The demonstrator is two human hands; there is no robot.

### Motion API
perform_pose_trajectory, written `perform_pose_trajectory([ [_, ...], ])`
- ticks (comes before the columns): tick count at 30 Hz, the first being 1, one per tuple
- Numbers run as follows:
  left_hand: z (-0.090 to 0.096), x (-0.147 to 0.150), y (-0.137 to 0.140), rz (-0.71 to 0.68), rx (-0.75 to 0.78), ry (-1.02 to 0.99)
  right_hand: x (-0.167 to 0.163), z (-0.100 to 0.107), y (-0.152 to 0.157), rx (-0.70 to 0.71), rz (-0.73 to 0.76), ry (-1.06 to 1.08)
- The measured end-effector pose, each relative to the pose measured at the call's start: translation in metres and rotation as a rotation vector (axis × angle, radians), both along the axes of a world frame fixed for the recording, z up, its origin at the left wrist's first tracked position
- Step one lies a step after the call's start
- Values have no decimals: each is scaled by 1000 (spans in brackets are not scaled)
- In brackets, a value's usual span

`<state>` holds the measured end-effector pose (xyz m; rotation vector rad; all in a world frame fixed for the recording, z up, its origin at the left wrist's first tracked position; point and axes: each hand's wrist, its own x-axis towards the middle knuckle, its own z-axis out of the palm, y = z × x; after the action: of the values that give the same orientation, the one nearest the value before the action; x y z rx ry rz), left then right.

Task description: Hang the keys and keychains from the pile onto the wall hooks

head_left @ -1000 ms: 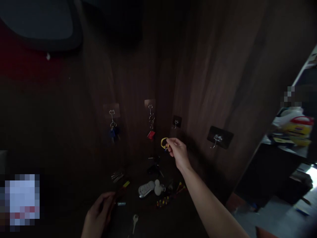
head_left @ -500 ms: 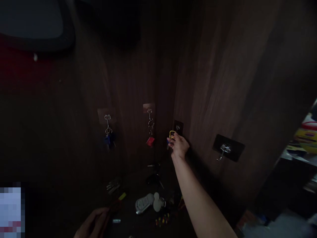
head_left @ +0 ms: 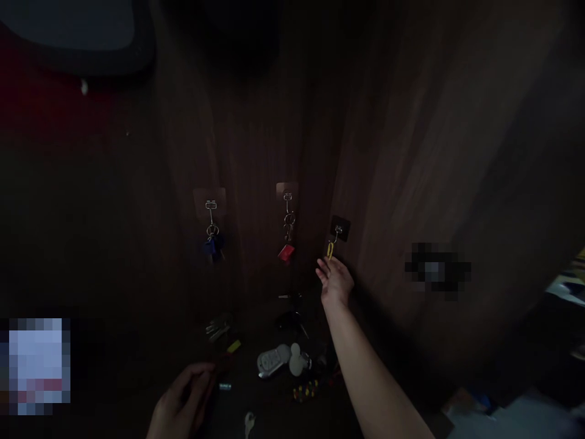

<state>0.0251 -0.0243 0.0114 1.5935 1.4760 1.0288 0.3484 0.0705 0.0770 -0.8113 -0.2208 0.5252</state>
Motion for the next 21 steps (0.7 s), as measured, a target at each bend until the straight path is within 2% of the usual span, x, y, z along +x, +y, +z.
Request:
perform_pose_trajectory([
  [5, 0, 4, -4, 12, -41, -119, 0, -20, -21, 31, -48, -58],
  [10, 6, 10, -7, -25, -42, -450, -28, -27, -46, -44, 79, -219],
  [14, 10, 9, -6, -46, -56, -498, -72, -28, -64, -70, 328, -490],
  [19, 11, 4, -5, -100, -53, -566, -121, -36, -83, -89, 832, -835],
  [21, 11, 4, -5, -125, -50, -577, -134, -41, -89, -109, 944, -935],
])
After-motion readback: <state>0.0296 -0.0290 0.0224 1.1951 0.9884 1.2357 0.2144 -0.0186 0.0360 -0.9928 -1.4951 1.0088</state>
